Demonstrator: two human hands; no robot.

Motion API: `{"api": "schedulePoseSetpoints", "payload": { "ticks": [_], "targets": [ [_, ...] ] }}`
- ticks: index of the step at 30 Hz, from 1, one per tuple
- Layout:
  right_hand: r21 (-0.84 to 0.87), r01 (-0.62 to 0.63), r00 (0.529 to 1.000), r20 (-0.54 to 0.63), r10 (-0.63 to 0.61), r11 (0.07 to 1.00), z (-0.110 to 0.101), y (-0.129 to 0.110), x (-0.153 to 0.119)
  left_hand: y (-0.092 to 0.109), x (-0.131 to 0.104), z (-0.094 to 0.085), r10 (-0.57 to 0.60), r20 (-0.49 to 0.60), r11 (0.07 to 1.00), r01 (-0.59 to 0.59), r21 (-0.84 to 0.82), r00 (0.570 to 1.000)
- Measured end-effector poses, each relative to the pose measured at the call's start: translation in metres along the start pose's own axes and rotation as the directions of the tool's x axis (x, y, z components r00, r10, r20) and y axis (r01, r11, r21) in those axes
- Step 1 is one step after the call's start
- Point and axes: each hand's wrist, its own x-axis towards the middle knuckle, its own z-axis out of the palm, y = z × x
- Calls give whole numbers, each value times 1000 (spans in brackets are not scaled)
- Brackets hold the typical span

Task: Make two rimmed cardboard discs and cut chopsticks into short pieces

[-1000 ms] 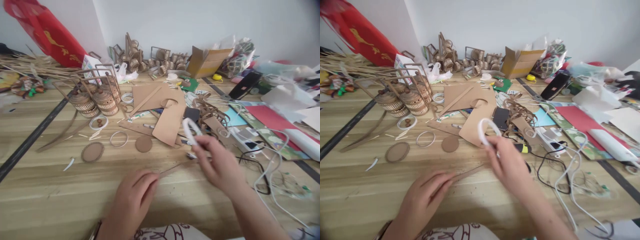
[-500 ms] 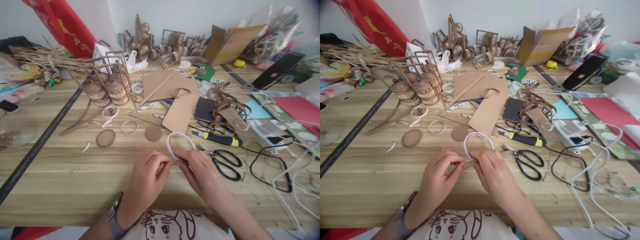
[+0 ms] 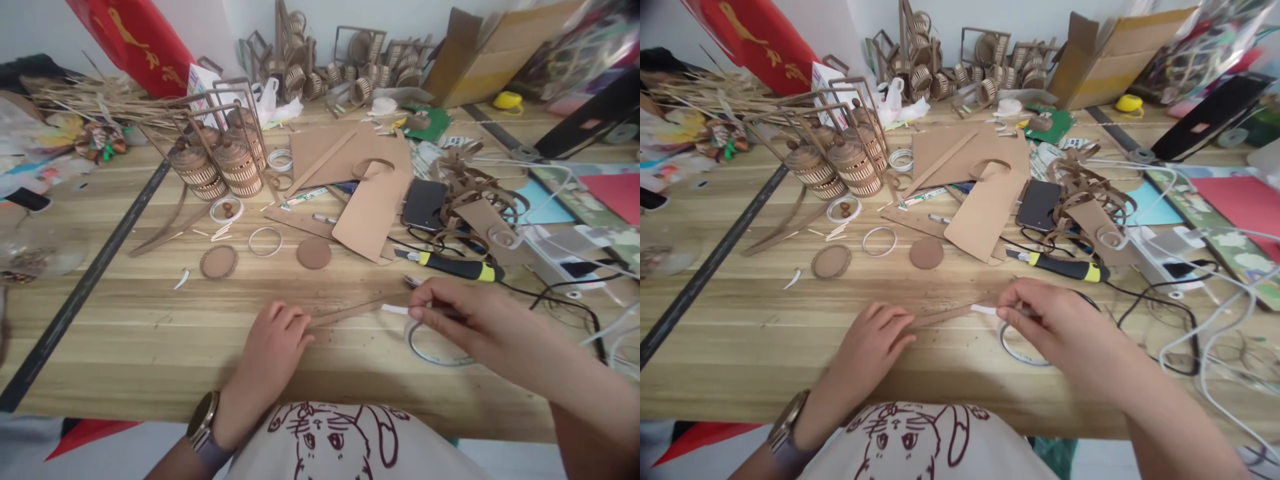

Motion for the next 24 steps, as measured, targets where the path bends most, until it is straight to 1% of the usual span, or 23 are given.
{"api": "schedulePoseSetpoints", "payload": {
  "ticks": [1,3,5,8,11,14,17,19,24],
  "targets": [
    [18,-6,998,67,5,1000,2,-1,3,-2,-1,4,-16,56,999,14,31,998],
    [51,-10,984,180,1,999,11,-9,12,-4,-2,11,-40,110,999,37,34,993],
    [73,-10,961,275,-11,997,25,-20,23,-3,1,16,-61,102,998,64,-25,993],
    [94,0,928,371,-35,996,48,-33,38,0,6,21,-102,76,986,110,-121,992],
    [90,-21,914,406,-18,996,67,-35,50,3,10,26,-140,68,975,149,-164,988],
    [66,-45,919,394,15,997,79,-30,57,1,8,28,-164,54,968,171,-181,985],
    [46,-57,917,398,34,997,82,-27,59,-6,1,27,-172,21,960,173,-218,985],
    [29,-64,912,408,47,998,82,-27,58,-9,-4,27,-201,5,951,196,-240,980],
    [-11,-89,892,444,85,996,83,-31,59,-11,-9,25,-356,42,891,352,-286,934]
  ]
}}
